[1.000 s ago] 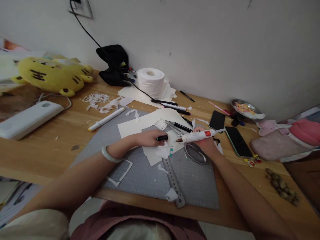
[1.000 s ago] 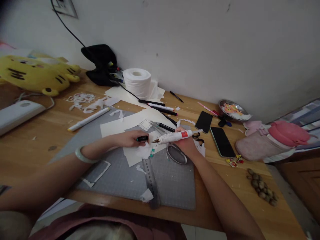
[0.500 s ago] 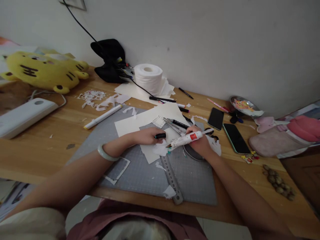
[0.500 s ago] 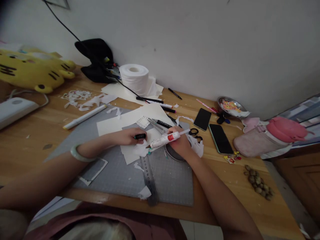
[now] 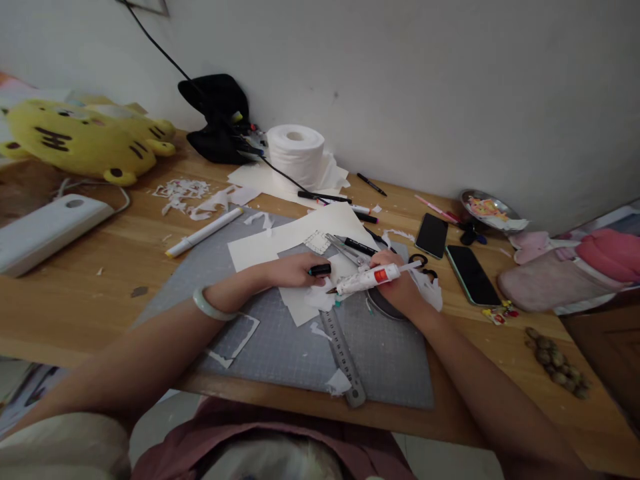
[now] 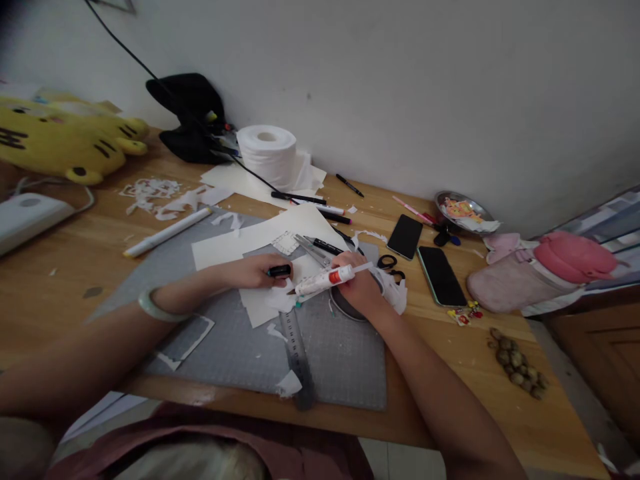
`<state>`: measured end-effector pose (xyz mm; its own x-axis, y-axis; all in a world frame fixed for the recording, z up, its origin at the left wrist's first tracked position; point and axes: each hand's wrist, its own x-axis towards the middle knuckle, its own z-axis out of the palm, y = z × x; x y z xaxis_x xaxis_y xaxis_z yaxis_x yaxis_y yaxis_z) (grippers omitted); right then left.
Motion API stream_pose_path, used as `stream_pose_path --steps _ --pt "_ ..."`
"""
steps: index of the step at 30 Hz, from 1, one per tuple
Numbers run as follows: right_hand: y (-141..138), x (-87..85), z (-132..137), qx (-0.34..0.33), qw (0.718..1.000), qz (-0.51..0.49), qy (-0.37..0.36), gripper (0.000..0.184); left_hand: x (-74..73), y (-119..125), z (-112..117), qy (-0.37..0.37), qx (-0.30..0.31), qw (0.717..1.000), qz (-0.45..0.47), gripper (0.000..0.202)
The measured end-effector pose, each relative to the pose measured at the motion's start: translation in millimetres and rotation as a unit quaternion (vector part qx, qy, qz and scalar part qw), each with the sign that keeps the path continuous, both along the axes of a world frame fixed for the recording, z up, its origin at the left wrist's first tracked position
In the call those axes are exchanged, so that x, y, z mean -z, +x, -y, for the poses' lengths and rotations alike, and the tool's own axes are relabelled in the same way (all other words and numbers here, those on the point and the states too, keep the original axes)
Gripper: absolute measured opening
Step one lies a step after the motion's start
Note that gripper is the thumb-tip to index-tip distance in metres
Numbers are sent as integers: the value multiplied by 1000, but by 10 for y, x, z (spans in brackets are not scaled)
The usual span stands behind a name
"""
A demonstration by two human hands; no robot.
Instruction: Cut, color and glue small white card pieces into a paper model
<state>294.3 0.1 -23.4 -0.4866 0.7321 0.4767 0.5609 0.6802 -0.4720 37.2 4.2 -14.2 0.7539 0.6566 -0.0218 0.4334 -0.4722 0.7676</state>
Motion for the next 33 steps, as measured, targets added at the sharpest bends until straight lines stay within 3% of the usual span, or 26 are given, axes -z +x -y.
stream_pose_path --steps 8,20,33 --pt "12 -14 9 6 1000 12 15 1 23 -6 -16 -12 4 1000 4 14" --pt "33 -32 24 -5 999 29 26 11 40 -8 -18 -1 12 1000 8 15" --pt "29 -12 21 -24 992 38 119 9 37 -4 1 7 10 1000 7 17"
